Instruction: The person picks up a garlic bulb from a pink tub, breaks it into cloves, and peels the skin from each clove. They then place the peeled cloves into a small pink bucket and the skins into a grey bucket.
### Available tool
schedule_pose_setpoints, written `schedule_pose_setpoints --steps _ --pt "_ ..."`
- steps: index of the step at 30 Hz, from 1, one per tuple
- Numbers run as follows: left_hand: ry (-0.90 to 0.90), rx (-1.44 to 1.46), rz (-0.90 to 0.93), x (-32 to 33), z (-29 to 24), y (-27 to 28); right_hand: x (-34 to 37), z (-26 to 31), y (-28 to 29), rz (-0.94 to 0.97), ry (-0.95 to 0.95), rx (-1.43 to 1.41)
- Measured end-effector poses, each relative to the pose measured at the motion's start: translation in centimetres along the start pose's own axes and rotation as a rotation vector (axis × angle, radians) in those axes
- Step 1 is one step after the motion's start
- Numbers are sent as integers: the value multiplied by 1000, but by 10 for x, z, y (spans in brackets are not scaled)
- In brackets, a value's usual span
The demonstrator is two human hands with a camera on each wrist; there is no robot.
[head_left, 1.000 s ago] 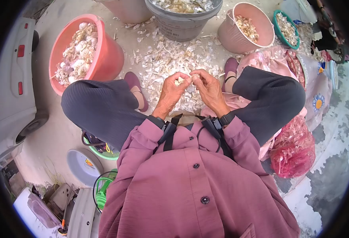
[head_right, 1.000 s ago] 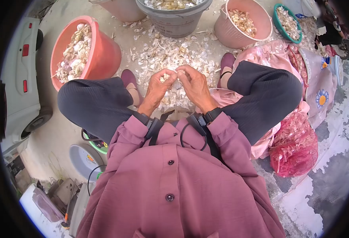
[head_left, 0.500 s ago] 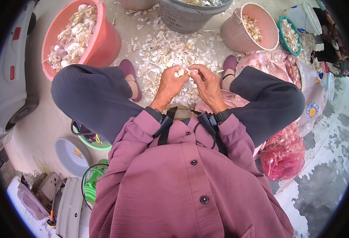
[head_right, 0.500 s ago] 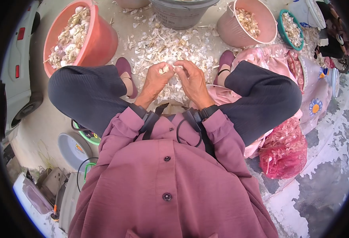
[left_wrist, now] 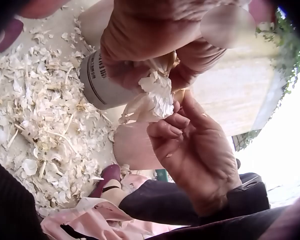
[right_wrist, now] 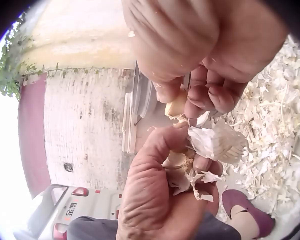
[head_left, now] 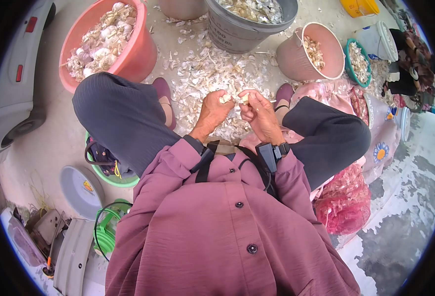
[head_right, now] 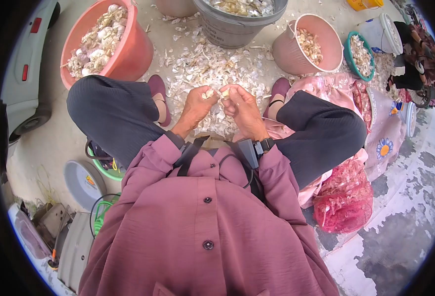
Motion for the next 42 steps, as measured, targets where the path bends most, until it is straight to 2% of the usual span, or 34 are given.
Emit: schedule_pose_setpoints --steps 1,5,7,8,10,13,17,19,20,22,26,28,29,31,33,35,36,37,39,41,42 --pt "-3 -4 1 0 3 1 4 3 -6 75 -27 -116" --pt "46 -107 -11 0 -2 2 5 5 -6 127 -31 -202" --pt "97 180 54 6 -1 -4 6 3 -6 124 -41 -229" --pt "91 174 53 6 -4 -5 4 4 -1 43 -28 -196" --pt "170 442 132 7 -1 -13 0 3 12 -56 21 -112" --pt "188 575 109 6 -2 -13 -3 -1 24 -158 24 24" --pt "197 592 209 8 -6 -15 -1 -4 22 -157 57 118" --pt "199 586 209 10 -8 -16 1 -4 16 -122 46 295" --pt "198 584 209 11 -9 -18 2 -5 15 -126 44 293" --pt "201 561 219 12 -7 -20 3 3 11 -167 115 410" --pt "264 526 275 11 3 -24 3 9 6 -119 141 445" --pt "253 491 283 15 -1 -27 2 16 -2 -111 283 632" --pt "236 454 289 15 -6 -27 3 17 -1 -113 283 631" --pt "280 402 269 14 -3 -22 5 16 -10 25 184 605" --pt "320 361 257 13 4 -19 5 11 -7 28 163 565" --pt "275 459 276 12 9 -22 4 12 2 21 137 540" --pt "324 425 285 13 14 -23 4 13 -3 104 114 571" --pt "216 446 318 13 1 -27 4 11 -9 187 89 599" --pt "254 447 339 17 -6 -31 1 5 -3 169 108 634" --pt "282 429 328 16 -7 -33 0 -4 6 63 66 574" --pt "307 394 320 16 -3 -30 2 3 4 49 20 655"
Point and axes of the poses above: each hand's wrist, its own x-axis away from the middle knuckle, its own y-axis out of the back of the hand, z = x × y, the point moved 8 cm from there along -x, towards the middle knuckle, and after that the axes turned 15 degrees about x, right-handed, at the moved point
